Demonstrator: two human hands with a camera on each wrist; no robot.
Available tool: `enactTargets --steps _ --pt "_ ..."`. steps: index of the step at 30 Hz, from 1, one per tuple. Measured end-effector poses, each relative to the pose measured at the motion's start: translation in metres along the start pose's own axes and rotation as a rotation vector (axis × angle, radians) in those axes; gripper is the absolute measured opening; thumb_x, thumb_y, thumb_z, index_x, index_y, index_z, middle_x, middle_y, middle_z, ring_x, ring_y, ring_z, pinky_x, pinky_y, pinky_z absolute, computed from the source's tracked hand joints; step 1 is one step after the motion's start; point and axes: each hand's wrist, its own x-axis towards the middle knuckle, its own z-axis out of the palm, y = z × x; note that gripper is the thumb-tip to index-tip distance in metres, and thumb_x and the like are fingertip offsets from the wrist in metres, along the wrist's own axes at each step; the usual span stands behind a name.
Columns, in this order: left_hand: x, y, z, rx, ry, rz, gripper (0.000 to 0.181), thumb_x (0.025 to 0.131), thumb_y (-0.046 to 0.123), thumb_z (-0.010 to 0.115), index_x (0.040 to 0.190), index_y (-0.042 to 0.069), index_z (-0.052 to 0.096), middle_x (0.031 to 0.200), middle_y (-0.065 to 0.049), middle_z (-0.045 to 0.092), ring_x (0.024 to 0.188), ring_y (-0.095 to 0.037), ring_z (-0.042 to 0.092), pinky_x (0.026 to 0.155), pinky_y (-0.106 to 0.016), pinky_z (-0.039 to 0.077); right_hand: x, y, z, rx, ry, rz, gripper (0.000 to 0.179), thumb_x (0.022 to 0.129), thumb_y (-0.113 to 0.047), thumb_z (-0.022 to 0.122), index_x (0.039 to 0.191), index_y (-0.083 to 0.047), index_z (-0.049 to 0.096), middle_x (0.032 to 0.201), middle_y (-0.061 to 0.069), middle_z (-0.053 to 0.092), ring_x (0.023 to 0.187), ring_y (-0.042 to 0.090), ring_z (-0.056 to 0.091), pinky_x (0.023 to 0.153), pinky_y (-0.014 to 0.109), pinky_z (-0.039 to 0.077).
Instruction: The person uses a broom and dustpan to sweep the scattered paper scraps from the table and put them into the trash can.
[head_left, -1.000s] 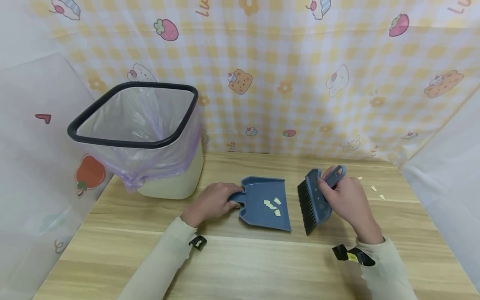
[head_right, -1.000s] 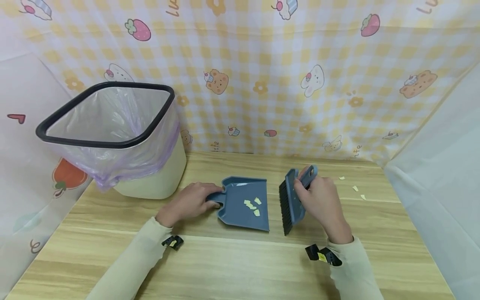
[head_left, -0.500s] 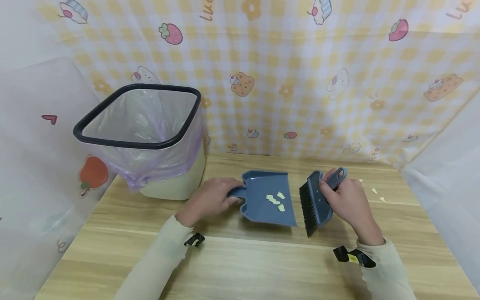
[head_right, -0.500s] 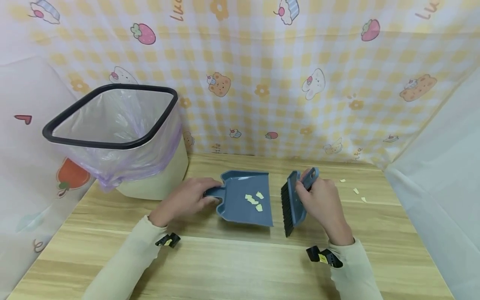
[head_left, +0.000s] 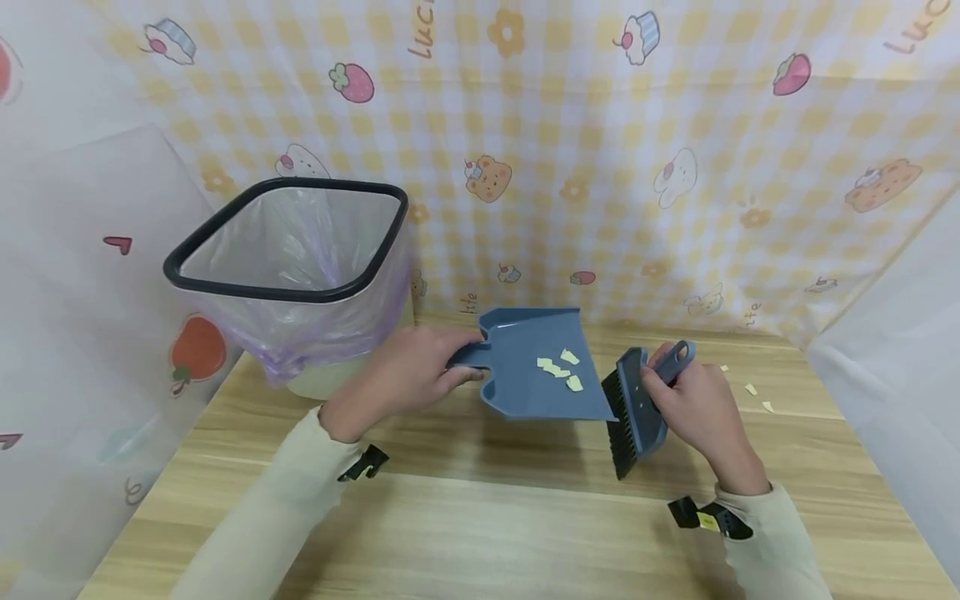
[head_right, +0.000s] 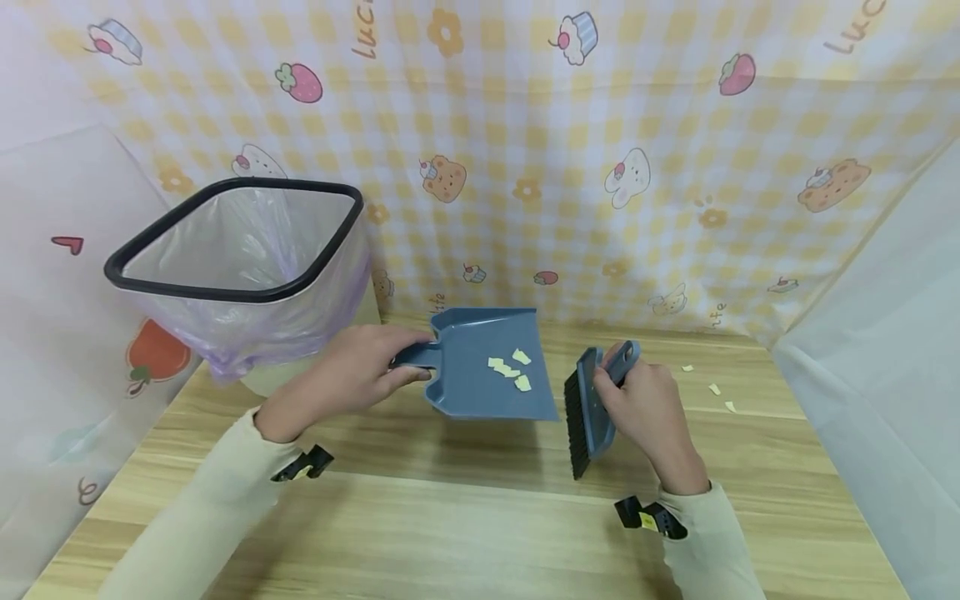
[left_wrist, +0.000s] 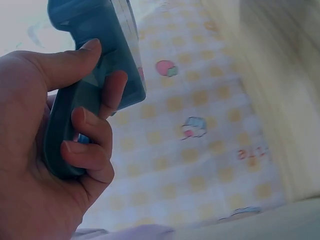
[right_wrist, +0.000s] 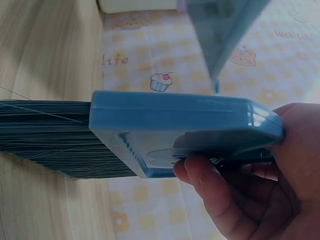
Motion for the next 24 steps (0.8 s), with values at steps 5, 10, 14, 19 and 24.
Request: enactTargets --steps 5,10,14,19,24 --pt "0.003 0.008 -0.025 0.006 0.008 -0.018 0.036 0.103 0.037 0.080 0.125 0.009 0.075 0.099 0.001 0.073 0.078 -0.017 0.063 0.068 -0.042 0.053 -0.002 0.001 0.000 -0.002 -0.003 0.004 0.013 0.107 -0.015 0.065 0.098 -0.006 0.067 0.058 -0.006 0.056 0.050 0.014 0.055 0.049 0.031 0.045" --pt "0.008 0.011 -0.055 0.048 0.015 -0.028 0.039 0.105 0.040 0.077 0.129 0.010 0.073 0.098 0.001 0.073 0.078 -0.019 0.063 0.070 -0.044 0.053 -0.002 0.003 0.000 -0.001 -0.009 0.022 0.013 0.107 -0.014 0.066 0.098 -0.005 0.068 0.058 -0.005 0.057 0.052 0.015 0.056 0.050 0.031 0.046" --pt "0.013 0.008 -0.078 0.054 0.011 -0.049 0.037 0.107 0.038 0.074 0.130 0.009 0.073 0.092 0.000 0.068 0.076 -0.021 0.059 0.069 -0.043 0.050 -0.002 0.003 0.000 0.000 -0.019 0.028 0.014 0.108 -0.016 0.065 0.100 -0.005 0.067 0.057 -0.005 0.056 0.052 0.015 0.057 0.051 0.032 0.047" --pt "0.012 -0.003 -0.105 0.019 -0.008 -0.114 0.036 0.111 0.034 0.069 0.133 0.006 0.071 0.095 -0.005 0.068 0.082 -0.024 0.061 0.074 -0.044 0.049 -0.002 0.003 0.000 0.003 -0.011 0.021 0.013 0.107 -0.016 0.066 0.098 -0.007 0.067 0.057 -0.005 0.055 0.052 0.015 0.057 0.051 0.032 0.046" --pt "0.001 -0.017 -0.127 0.018 -0.011 -0.198 0.041 0.112 0.032 0.067 0.141 0.003 0.068 0.127 -0.015 0.075 0.109 -0.032 0.071 0.098 -0.056 0.054 0.000 0.003 0.000 0.000 0.007 0.007 0.012 0.106 -0.015 0.067 0.097 -0.007 0.067 0.060 -0.005 0.058 0.054 0.015 0.057 0.051 0.032 0.045"
